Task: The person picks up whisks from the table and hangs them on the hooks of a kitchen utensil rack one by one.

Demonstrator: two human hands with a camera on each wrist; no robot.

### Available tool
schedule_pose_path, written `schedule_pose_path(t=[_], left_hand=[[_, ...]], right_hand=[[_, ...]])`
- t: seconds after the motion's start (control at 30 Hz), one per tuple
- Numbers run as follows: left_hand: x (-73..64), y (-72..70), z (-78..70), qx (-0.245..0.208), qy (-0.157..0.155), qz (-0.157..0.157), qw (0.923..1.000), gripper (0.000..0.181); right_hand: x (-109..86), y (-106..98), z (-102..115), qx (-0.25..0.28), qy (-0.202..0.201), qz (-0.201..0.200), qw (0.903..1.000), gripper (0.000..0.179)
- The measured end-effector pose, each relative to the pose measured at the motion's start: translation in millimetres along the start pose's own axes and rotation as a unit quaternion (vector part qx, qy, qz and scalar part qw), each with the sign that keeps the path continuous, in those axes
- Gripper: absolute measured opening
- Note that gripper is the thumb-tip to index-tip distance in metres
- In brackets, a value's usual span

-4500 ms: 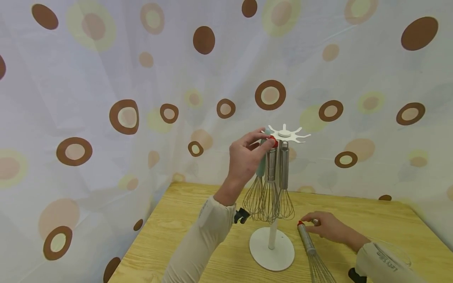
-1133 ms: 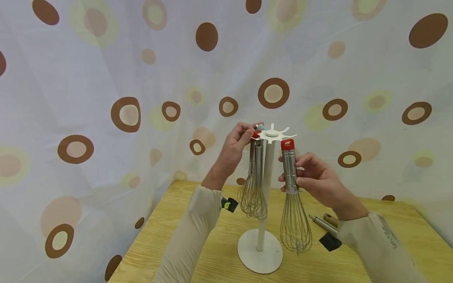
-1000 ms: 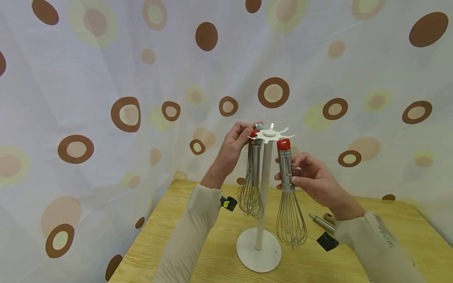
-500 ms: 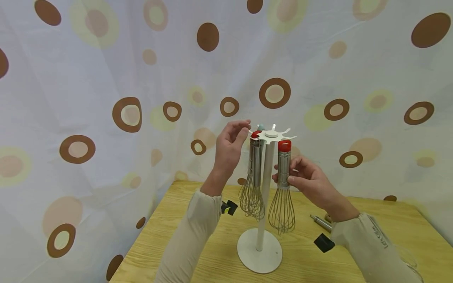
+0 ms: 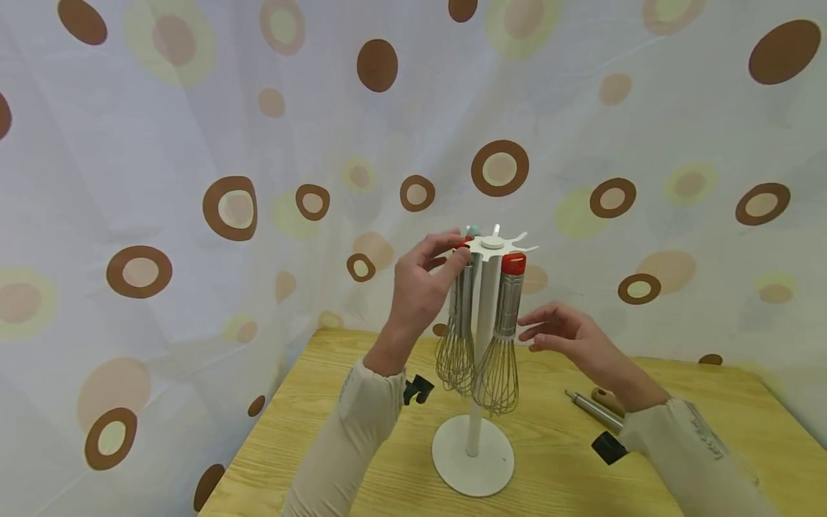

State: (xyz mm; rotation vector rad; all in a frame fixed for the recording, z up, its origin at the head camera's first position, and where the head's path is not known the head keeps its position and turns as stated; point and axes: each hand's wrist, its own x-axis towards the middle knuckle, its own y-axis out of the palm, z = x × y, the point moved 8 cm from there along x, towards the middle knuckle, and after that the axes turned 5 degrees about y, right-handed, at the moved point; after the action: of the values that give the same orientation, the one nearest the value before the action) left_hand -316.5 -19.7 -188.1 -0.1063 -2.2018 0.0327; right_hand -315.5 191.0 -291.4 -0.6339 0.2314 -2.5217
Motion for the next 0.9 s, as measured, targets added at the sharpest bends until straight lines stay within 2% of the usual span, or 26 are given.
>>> schedule_pose_path(t=[0.07, 0.13, 0.27, 0.37, 0.53, 0.63, 0.8, 0.9], left_hand=[[0.0, -0.5, -0.4, 0.003, 0.000, -0.007, 1.0000, 0.017], [-0.2, -0.6, -0.3, 0.002, 0.001, -0.011, 0.9999, 0.016], [-0.9, 0.4, 0.1, -0.002, 0.000, -0.014, 0.9999, 0.016], [-1.5, 1.2, 1.4, -0.005, -0.006, -0.014, 0.9999, 0.016], [-2.0, 2.5, 3.7, -0.017, -0.016, -0.009, 0.9997, 0.017], [-3.1, 2.7, 4.4, -0.022, -0.017, -0.006, 0.9996, 0.017], [-3.8, 3.5, 4.5, -0.022, -0.012, -0.004, 0.9997, 0.017], [-2.9, 4.7, 4.4, -0.021, -0.009, -0.001, 0.9997, 0.017]], right_hand=[[-6.8, -12.1, -18.3, -0.083, 0.056, -0.017, 0.9948, 0.025], [-15.3, -23.6, -37.0, -0.147, 0.110, -0.023, 0.9828, 0.028], [-35.1, -44.7, -71.1, -0.222, 0.175, -0.017, 0.9591, 0.031], [-50.6, -57.3, -94.3, -0.238, 0.202, -0.003, 0.9500, 0.037], [-71.9, -73.4, -131.0, -0.249, 0.223, 0.012, 0.9423, 0.045], [-82.6, -81.0, -149.6, -0.270, 0.236, 0.014, 0.9335, 0.046], [-95.7, -87.0, -166.9, -0.305, 0.253, 0.031, 0.9174, 0.045], [-101.5, -87.9, -172.0, -0.305, 0.259, 0.051, 0.9150, 0.046]])
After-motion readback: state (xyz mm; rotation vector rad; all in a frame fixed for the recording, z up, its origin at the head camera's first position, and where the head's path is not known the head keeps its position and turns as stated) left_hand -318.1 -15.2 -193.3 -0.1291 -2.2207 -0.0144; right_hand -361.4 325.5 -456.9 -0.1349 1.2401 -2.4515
